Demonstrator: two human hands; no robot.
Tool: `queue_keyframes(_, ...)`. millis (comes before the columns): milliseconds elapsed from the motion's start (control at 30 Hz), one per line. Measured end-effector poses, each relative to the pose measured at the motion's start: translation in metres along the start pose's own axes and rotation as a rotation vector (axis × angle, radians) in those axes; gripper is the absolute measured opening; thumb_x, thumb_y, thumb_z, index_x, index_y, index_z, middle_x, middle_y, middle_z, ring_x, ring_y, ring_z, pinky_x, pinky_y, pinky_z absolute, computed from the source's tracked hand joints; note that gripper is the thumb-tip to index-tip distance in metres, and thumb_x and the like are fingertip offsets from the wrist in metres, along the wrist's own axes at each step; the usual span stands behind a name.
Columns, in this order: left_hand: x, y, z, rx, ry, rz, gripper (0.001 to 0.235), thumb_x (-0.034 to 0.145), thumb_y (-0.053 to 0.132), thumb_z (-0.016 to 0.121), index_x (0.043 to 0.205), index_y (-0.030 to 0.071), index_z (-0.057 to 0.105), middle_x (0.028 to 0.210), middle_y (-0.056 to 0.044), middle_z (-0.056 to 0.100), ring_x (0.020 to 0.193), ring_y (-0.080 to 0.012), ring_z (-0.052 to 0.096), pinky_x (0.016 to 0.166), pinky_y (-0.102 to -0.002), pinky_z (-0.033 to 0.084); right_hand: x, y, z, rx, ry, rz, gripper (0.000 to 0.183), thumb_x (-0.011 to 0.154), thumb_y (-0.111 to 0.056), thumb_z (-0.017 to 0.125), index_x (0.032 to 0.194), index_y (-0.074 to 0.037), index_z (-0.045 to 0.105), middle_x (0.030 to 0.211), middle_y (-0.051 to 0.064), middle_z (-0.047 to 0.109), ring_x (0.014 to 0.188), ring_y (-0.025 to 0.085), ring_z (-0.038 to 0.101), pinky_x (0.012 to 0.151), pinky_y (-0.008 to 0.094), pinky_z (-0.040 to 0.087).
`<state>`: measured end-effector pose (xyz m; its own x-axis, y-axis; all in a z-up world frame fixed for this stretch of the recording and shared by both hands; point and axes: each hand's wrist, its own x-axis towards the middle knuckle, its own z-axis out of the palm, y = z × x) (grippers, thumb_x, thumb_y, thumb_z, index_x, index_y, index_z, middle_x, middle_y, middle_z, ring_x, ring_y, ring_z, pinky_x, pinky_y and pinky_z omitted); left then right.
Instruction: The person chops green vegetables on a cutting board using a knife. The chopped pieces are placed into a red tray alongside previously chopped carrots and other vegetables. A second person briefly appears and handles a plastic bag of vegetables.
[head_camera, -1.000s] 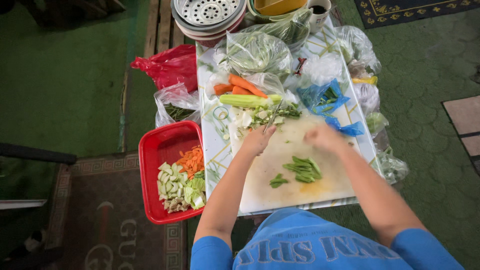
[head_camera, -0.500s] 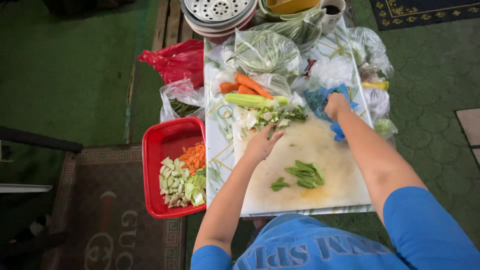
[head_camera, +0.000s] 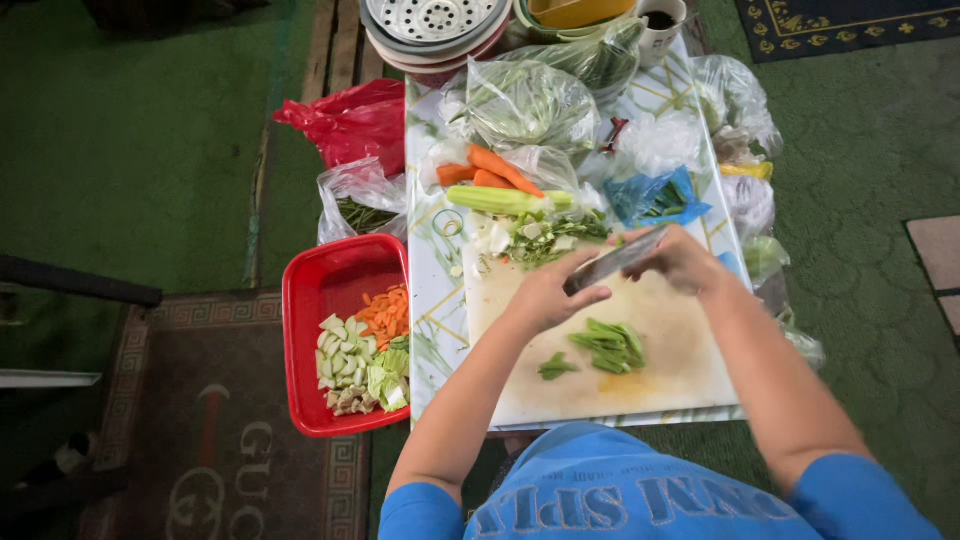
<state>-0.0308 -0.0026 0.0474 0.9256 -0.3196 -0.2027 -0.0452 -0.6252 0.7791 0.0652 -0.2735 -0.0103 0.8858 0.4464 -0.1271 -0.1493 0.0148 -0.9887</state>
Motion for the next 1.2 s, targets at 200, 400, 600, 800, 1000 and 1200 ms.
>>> queue_keyframes(200, -0.011, 0.028, -0.007, 0.131, -0.051, -0.045, 0.104, 0.092, 0.092, 0.06, 0.18, 0.054, 0.022, 0.147, -0.022, 0.069, 0.143, -0.0506, 0.068, 0.129, -0.057, 0.052, -0.043, 0.017, 0.041, -0.021, 0.198, -0.088, 0.05, 0.072, 0.023, 0.086, 0.12, 0.013, 0.079, 0.098, 0.028, 0.082, 0.078, 0.029, 0.079, 0.059, 0.032, 0.063)
queue_keyframes(400, -0.004, 0.005, 0.008, 0.149, -0.005, 0.002, 0.07, 0.097, 0.086, 0.061, 0.158, 0.053, 0.052, 0.133, -0.015, 0.072, 0.134, -0.0438, 0.074, 0.121, -0.052, 0.057, -0.049, 0.033, 0.054, -0.656, 0.299, -0.1, 0.031, 0.081, -0.023, 0.1, 0.11, -0.012, 0.094, 0.103, 0.014, 0.089, 0.11, 0.03, 0.084, 0.083, 0.052, 0.067)
queue_keyframes(600, -0.014, 0.008, 0.004, 0.14, 0.017, -0.002, 0.069, 0.096, 0.085, 0.064, 0.152, 0.048, 0.051, 0.128, -0.018, 0.073, 0.13, -0.0432, 0.077, 0.117, -0.053, 0.057, -0.053, 0.025, 0.068, -0.809, 0.406, -0.328, 0.014, 0.08, -0.025, 0.093, 0.076, -0.013, 0.088, 0.074, 0.015, 0.078, 0.089, 0.045, 0.078, 0.072, 0.061, 0.054)
queue_keyframes(800, -0.008, 0.001, 0.013, 0.003, 0.031, -0.025, 0.07, 0.097, 0.087, 0.062, 0.144, 0.036, 0.055, 0.115, -0.027, 0.077, 0.125, -0.0492, 0.077, 0.115, -0.058, 0.056, -0.049, 0.045, 0.077, -1.06, 0.532, -0.76, 0.046, 0.109, -0.066, 0.069, 0.086, -0.03, 0.085, 0.086, -0.007, 0.077, 0.09, 0.026, 0.078, 0.075, 0.035, 0.062)
queue_keyframes(1000, 0.01, -0.011, 0.004, -0.193, 0.071, -0.277, 0.072, 0.101, 0.093, 0.053, 0.148, 0.04, 0.058, 0.129, -0.025, 0.081, 0.125, -0.0446, 0.079, 0.104, -0.055, 0.064, -0.054, 0.009, 0.097, -0.203, 0.696, -0.198, 0.015, 0.094, -0.022, 0.101, 0.103, -0.019, 0.089, 0.093, 0.004, 0.085, 0.085, 0.013, 0.081, 0.073, 0.033, 0.068)
queue_keyframes(1200, 0.031, -0.046, -0.007, -0.236, 0.092, -0.281, 0.066, 0.107, 0.084, 0.053, 0.161, 0.046, 0.056, 0.134, -0.031, 0.078, 0.126, -0.0512, 0.077, 0.105, -0.057, 0.067, -0.015, 0.036, 0.085, 0.577, 0.629, -0.337, 0.022, 0.094, 0.017, 0.085, 0.101, 0.001, 0.071, 0.11, 0.026, 0.084, 0.096, 0.036, 0.088, 0.084, 0.043, 0.079)
